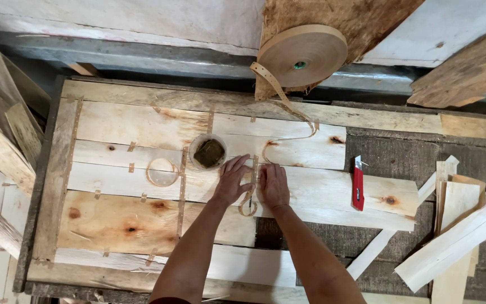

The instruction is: Applying and trimming veneer tape on wooden panels for repair or assembly.

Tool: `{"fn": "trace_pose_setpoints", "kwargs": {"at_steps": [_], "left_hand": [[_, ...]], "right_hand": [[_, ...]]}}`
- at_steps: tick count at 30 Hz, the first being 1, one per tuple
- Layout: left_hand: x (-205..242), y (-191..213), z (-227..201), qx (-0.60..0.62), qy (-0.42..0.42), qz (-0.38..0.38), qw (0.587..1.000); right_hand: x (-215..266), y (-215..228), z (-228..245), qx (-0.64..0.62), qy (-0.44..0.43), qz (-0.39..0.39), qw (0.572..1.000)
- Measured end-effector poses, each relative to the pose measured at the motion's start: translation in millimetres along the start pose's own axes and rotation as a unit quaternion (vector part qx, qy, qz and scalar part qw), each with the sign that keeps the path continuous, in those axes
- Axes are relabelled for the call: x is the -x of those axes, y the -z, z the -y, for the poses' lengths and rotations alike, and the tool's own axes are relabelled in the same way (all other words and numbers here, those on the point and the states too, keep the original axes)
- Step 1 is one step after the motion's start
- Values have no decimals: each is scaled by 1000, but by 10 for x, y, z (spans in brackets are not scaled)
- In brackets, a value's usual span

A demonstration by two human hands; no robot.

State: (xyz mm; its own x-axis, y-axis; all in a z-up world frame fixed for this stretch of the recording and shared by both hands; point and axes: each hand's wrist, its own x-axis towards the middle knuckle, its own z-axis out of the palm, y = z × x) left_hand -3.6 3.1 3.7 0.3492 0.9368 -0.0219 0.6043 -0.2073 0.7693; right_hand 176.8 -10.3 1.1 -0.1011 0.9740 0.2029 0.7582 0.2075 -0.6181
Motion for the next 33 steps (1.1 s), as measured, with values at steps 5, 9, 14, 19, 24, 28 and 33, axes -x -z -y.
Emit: {"fn": "trace_pose_setpoints", "kwargs": {"at_steps": [5, 9, 14, 19, 24, 28, 33], "left_hand": [[1, 11, 24, -10, -11, 10, 1000], [7, -16, 56, -17, 0, 28, 999], [13, 40, 23, -32, -5, 51, 998], [25, 18, 68, -42, -3, 60, 997], [26, 53, 39, -77, -6, 85, 993], [45, 68, 25, -95, -12, 87, 992], [15, 101, 0, -107, 9, 127, 986]], "right_hand": [[-8, -3, 28, 8, -20, -7, 1000], [-4, -25, 12, 17, -12, -15, 1000], [-6, -3, 34, 9, -25, -5, 1000], [1, 11, 56, 7, -21, -11, 1000], [8, -19, 24, 19, -9, -14, 1000], [7, -1, 49, 6, -11, -14, 1000], [2, -23, 36, 16, -16, -16, 1000]]}}
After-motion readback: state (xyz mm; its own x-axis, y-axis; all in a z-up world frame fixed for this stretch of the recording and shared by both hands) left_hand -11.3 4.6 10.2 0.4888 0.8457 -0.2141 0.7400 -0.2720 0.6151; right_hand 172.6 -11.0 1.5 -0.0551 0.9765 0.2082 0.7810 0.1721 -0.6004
